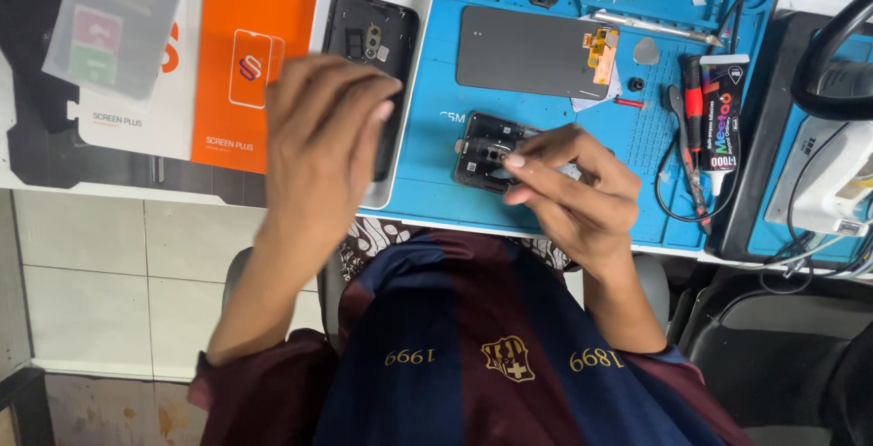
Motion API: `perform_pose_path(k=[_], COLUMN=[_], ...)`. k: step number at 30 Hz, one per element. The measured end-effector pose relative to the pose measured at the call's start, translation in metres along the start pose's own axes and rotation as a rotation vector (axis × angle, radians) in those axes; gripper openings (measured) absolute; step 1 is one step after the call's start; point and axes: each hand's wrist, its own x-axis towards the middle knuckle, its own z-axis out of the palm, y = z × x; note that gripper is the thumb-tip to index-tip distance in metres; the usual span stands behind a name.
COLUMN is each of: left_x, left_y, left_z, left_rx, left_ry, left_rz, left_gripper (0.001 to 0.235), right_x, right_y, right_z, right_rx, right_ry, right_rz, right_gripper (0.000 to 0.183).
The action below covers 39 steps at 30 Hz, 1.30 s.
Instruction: The person uses a screwdriver to remove screws from the back of a disassembled smartphone and places them into a white tray. The person then picks up the phone and rotates it to inspect the back and sides.
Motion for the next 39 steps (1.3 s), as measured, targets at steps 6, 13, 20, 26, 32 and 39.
perform_pose_path(k=[6, 13, 20, 26, 32, 39], left_x=[0.014, 0.024, 0.027, 0.031, 0.029, -0.002], left_y=[-0.036, -0.052, -0.058, -0.057, -0.03, 0.028], left_z=[-0.005, 0.01, 0.016, 0.018, 0.013, 0.03], left_rx=[0.187, 0.207, 0.207, 0.239, 0.24, -0.205], left_ry=[-0.094, -0.114, -0.139, -0.165, -0.075, -0.003], left_rz=[0.036, 0.077, 0.09, 0.117, 0.149, 0.111], left_gripper=[0.014, 0.012, 0.006, 0.007, 0.008, 0.023], right_x=[0.004, -0.001, -0.005, 0.003, 0.008, 0.008], right_y=[-0.007, -0.006, -0.002, -0.005, -0.01, -0.008], right_z=[0.0, 0.002, 0.005, 0.001, 0.001, -0.002], right_rx=[-0.018, -0.13, -0.029, -0.008, -0.045, -0.078], right_ry=[-0.081, -0.001, 0.028, -0.015, 0.001, -0.009], right_rz=[-0.039, 0.014, -0.019, -0.042, -0.048, -0.025], right_gripper=[0.031, 0.029, 0.033, 0.031, 0.032, 0.033])
